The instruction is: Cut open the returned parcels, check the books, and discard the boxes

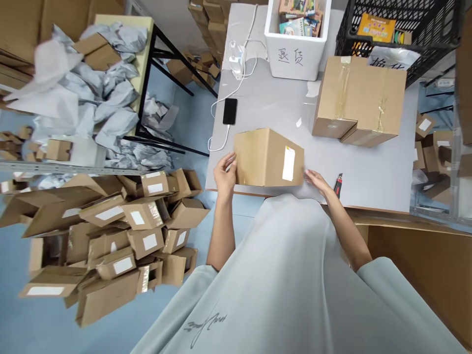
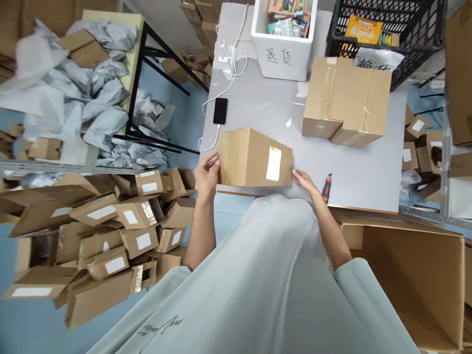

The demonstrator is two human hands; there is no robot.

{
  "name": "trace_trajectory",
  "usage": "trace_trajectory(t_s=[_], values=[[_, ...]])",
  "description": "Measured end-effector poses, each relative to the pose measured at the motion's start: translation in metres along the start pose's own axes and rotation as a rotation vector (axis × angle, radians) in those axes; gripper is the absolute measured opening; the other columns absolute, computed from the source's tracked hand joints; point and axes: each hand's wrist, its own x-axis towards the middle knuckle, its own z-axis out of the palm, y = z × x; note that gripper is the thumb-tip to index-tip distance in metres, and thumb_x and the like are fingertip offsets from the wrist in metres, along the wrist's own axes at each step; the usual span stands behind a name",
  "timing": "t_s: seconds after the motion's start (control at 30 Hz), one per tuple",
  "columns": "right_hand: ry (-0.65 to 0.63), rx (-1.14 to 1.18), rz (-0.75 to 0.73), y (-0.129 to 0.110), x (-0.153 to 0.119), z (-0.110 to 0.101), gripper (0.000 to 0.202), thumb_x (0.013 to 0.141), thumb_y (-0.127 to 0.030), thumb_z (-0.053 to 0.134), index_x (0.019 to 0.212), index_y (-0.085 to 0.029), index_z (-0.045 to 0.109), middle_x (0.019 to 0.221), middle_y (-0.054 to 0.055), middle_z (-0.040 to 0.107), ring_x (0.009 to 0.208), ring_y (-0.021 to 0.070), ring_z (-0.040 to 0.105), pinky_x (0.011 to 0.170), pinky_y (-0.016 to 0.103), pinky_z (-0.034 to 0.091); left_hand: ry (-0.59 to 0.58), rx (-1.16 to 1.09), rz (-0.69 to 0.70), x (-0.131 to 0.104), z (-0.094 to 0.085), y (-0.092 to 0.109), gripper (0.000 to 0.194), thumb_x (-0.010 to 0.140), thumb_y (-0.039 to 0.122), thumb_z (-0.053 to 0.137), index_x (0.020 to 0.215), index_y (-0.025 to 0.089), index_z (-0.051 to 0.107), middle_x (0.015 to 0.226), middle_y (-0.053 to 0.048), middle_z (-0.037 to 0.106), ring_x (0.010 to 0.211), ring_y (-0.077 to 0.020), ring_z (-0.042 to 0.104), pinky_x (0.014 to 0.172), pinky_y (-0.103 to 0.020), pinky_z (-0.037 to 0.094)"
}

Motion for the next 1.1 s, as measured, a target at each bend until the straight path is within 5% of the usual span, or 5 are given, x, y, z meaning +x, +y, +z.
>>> trace_trajectory(t_s=[0.23, 0.47, 0.63, 0.77, 1.1], values=[[-0.011, 0.031, 0.024, -0.005, -0.004, 0.009, 0.060, 0.067, -0.068, 0.100, 0.104, -0.026, 0.079, 0.112, 0.008, 0.085, 0.110, 0.0275, 0.079, 0.105, 0.047, 0.066, -0.011, 0.046, -0.172, -0.002, -0.018, -0.025, 0.052, 0.101, 0.045, 0.068, 0.145, 0.018, 0.078, 0.113, -0.010, 0.085, 0.107, -0.0274, 0.082, 0.108, -0.045, 0.068], [0.155, -0.099, -0.056, -0.018, -0.045, -0.039, 0.061, 0.069, -0.063, 0.099, 0.108, -0.026, 0.072, 0.117, 0.006, 0.079, 0.091, 0.0219, 0.073, 0.098, 0.046, 0.063, -0.228, -0.132, -0.299, -0.015, 0.040, -0.044, 0.055, 0.088, 0.034, 0.070, 0.141, 0.021, 0.076, 0.156, -0.014, 0.076, 0.142, -0.0300, 0.073, 0.125, -0.049, 0.058], [0.293, -0.217, -0.031, -0.016, -0.063, -0.036, 0.056, 0.071, -0.060, 0.092, 0.111, -0.027, 0.070, 0.125, 0.011, 0.080, 0.094, 0.0272, 0.073, 0.096, 0.048, 0.064, -0.309, -0.115, -0.402, -0.017, 0.073, -0.053, 0.044, 0.103, 0.053, 0.061, 0.122, 0.019, 0.080, 0.140, -0.017, 0.082, 0.144, -0.0325, 0.072, 0.130, -0.056, 0.053], [0.372, -0.238, 0.057, -0.014, -0.061, -0.029, 0.053, 0.070, -0.053, 0.090, 0.113, -0.028, 0.070, 0.122, 0.011, 0.080, 0.094, 0.0291, 0.075, 0.098, 0.049, 0.065, -0.369, -0.132, -0.416, -0.012, 0.072, -0.054, 0.061, 0.102, 0.076, 0.063, 0.117, 0.019, 0.079, 0.129, -0.019, 0.083, 0.136, -0.0349, 0.075, 0.120, -0.054, 0.061], [0.442, -0.224, 0.105, -0.014, -0.068, -0.013, 0.042, 0.074, -0.043, 0.086, 0.113, -0.028, 0.081, 0.116, 0.009, 0.085, 0.108, 0.0309, 0.082, 0.111, 0.053, 0.066, -0.586, -0.143, -0.409, 0.010, 0.058, -0.056, 0.071, 0.090, 0.076, 0.081, 0.129, 0.018, 0.072, 0.148, -0.024, 0.076, 0.136, -0.0389, 0.076, 0.112, -0.057, 0.067]])
